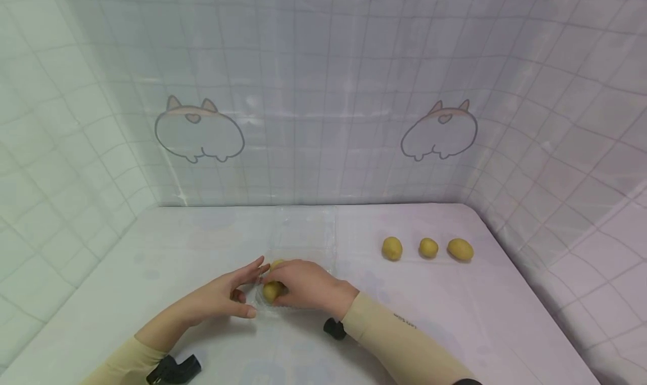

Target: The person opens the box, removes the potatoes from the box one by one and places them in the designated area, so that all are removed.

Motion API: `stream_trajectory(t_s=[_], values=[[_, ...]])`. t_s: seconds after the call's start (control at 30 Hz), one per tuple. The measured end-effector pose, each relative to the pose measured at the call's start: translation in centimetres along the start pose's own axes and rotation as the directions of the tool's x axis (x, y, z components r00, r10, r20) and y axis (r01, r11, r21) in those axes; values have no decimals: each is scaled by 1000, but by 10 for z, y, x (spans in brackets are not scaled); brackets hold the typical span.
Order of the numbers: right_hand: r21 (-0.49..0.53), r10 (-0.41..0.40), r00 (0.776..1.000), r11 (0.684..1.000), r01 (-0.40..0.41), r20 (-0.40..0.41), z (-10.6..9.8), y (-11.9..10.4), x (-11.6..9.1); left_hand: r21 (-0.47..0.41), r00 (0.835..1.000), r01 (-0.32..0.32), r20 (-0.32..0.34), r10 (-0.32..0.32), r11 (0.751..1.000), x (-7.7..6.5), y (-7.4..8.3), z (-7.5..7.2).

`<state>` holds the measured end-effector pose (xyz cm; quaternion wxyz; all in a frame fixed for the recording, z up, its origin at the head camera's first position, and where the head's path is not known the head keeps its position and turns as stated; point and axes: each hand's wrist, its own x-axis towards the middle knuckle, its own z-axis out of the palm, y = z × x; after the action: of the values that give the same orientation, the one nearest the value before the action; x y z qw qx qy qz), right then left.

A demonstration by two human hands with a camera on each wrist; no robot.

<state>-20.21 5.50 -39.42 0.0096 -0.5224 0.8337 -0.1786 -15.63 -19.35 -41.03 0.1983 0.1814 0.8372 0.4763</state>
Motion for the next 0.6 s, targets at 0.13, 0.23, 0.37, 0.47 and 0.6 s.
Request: stream_trajectory(t_s=[0.13,0.23,0.37,0.47,0.6], values=[[34,-7,1000,999,8,-11,1,3,-1,0,1000,3,2,-3,1000,0,1,0],[93,-16,999,996,19,-34,0,6,-2,5,1000,1,0,-1,1000,0,2,0],[143,-37,997,989,47,-71,-3,9,-4,8,1000,-5,-2,5,1000,0,2,-1],[160,-38,995,986,52,-87,-6,10,-5,5,1000,-7,-1,7,1000,0,2,-2],[208,3,996,978,14,-84,-9,10,-7,-7,1000,-18,6,18,1000,1,2,-3]])
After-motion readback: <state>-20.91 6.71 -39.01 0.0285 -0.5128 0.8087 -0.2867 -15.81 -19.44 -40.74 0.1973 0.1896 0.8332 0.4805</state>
